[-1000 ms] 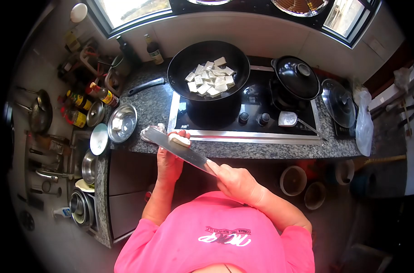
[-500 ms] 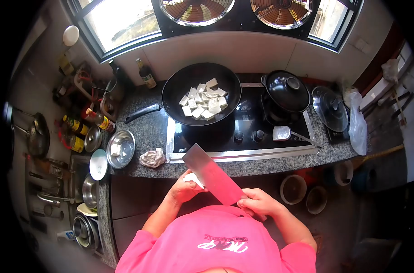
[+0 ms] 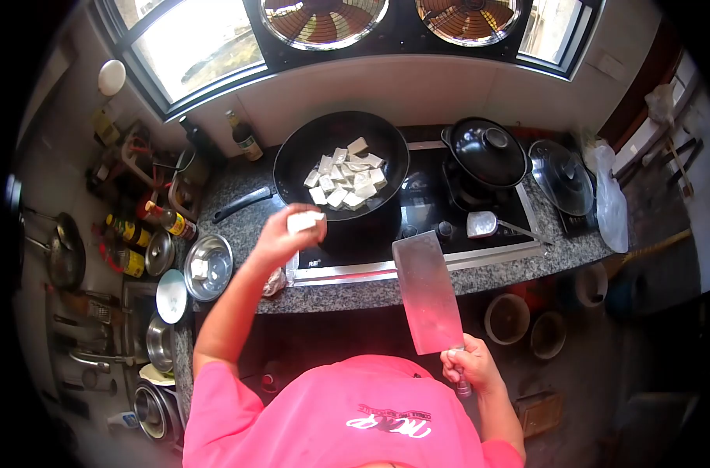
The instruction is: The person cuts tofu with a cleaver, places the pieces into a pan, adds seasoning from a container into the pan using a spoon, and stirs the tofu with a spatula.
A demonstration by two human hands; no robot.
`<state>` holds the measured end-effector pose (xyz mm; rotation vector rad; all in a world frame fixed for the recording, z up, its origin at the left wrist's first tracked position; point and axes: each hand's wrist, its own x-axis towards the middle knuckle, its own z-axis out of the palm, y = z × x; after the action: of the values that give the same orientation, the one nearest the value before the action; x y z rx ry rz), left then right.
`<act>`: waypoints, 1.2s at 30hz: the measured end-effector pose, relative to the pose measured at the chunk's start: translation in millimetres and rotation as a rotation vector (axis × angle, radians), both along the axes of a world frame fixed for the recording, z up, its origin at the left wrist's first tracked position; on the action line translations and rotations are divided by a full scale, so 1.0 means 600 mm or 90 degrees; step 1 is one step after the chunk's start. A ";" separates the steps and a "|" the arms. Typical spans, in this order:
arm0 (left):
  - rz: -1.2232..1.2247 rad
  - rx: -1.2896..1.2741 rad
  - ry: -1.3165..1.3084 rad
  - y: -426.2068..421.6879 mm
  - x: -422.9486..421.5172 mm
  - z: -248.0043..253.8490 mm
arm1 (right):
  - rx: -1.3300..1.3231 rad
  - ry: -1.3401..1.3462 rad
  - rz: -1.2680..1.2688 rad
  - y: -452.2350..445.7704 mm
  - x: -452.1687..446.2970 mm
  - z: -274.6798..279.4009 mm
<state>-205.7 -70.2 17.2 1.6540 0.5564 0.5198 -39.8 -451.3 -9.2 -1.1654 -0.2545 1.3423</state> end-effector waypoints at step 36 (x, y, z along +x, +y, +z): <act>0.049 -0.434 -0.234 -0.206 -0.004 -0.122 | 0.244 -0.824 0.176 0.146 -0.051 0.039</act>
<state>-208.1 -193.7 -56.1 0.8676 0.4556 0.5918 -70.6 -364.0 14.3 -1.5384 -1.5620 0.5195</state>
